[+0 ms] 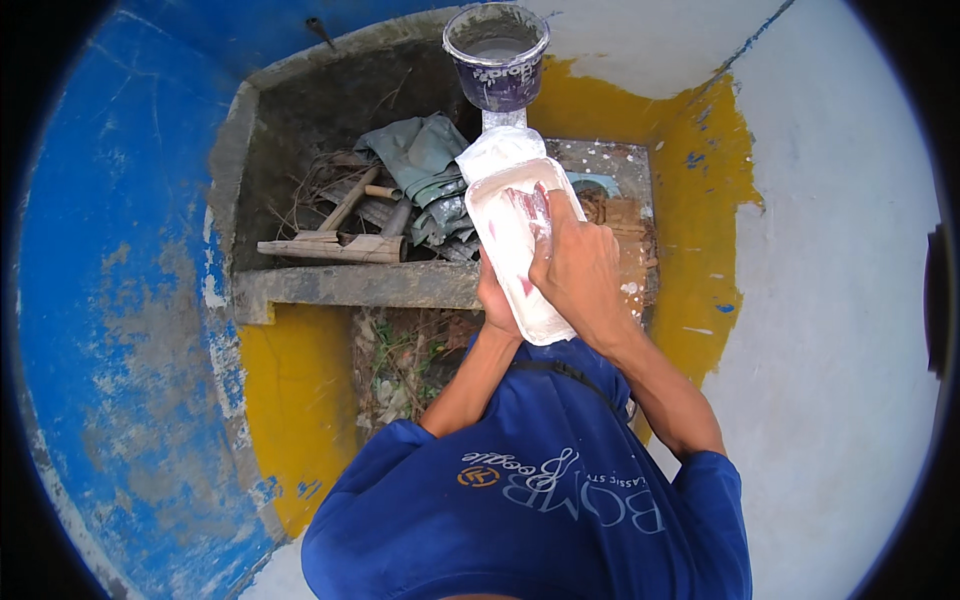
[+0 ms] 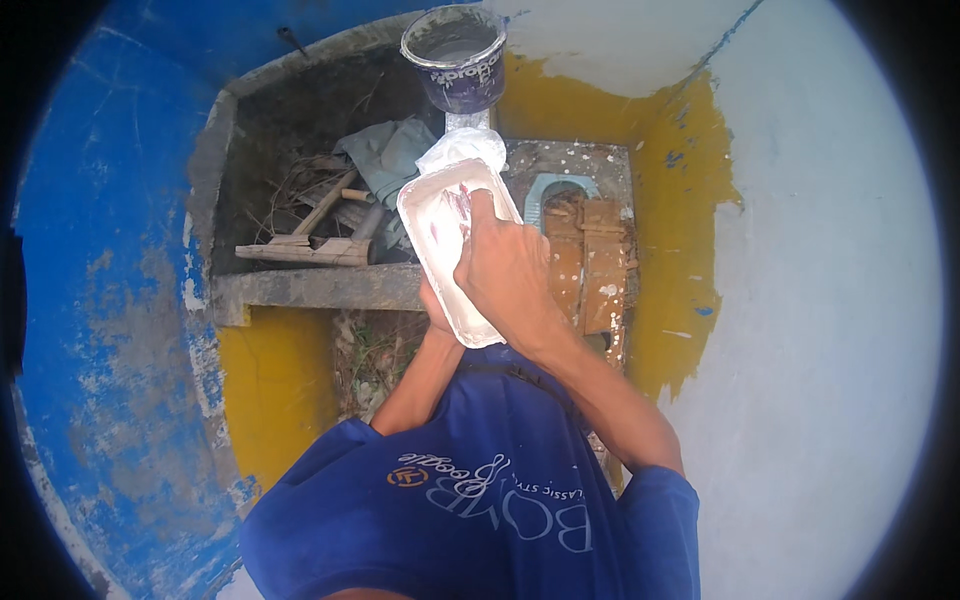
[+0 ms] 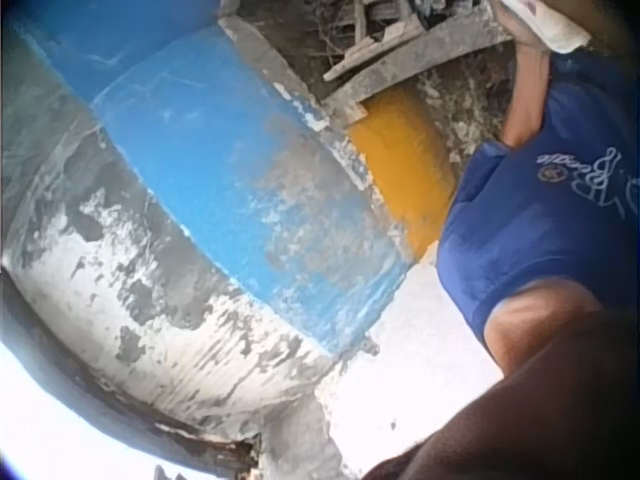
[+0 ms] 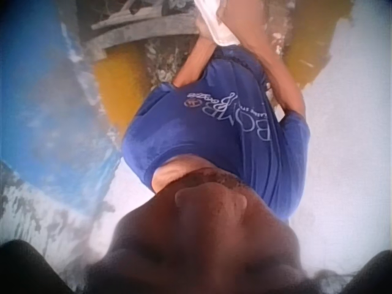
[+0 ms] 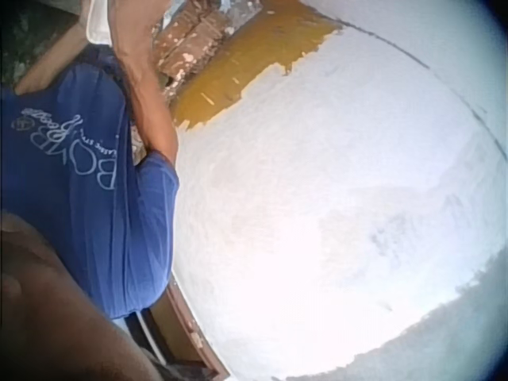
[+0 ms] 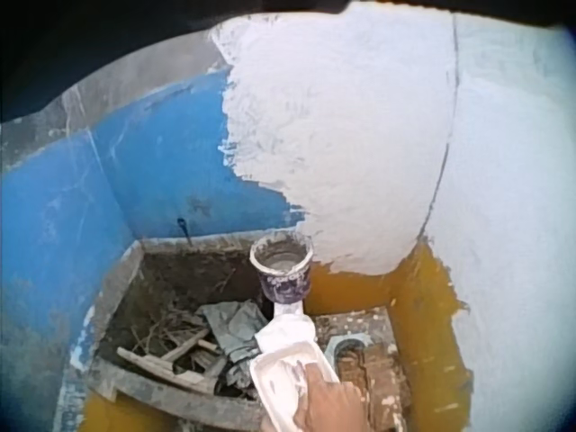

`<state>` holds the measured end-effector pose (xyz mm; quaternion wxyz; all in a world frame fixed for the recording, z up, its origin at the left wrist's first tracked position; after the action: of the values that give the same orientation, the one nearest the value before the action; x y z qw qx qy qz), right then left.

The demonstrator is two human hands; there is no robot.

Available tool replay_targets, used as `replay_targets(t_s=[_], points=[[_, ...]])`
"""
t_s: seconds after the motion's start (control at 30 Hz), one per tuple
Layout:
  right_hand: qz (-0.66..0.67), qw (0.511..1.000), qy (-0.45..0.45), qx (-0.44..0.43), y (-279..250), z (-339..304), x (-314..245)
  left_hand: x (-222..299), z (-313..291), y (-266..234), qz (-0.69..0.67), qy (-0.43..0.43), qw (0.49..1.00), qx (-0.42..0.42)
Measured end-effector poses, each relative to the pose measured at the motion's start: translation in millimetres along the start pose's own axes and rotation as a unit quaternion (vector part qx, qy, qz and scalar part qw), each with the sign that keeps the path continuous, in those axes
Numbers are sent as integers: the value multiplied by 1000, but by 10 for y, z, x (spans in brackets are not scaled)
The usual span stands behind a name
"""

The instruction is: The person applies a white substance from a container onto a wall using a putty knife, spreading it over a hole to patch it.

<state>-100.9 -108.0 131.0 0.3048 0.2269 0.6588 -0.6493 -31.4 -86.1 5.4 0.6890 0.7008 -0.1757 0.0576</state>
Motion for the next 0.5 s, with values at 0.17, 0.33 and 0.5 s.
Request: replay_targets(t_s=[0.17, 0.33, 0.5], points=[[8, 997, -77, 20, 9, -70, -91, 25, -28, 17, 25, -10, 1000, 9], [-35, 996, -59, 53, -258, 37, -8, 23, -92, 90, -219, -64, 963, -143], [-115, 990, -71, 32, -50, -107, 50, 7, -132, -89, -229, -70, 962, -132]])
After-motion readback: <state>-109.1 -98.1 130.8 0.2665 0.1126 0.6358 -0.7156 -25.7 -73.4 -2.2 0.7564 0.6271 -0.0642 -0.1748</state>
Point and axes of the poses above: each hand's wrist, its own z-axis towards the middle knuckle, its own y-axis out of the palm, x = y × z, the point moved 7 cm from there along z, towards the middle knuckle, and after that the axes turned 4 degrees about z, right-handed, at the moved point
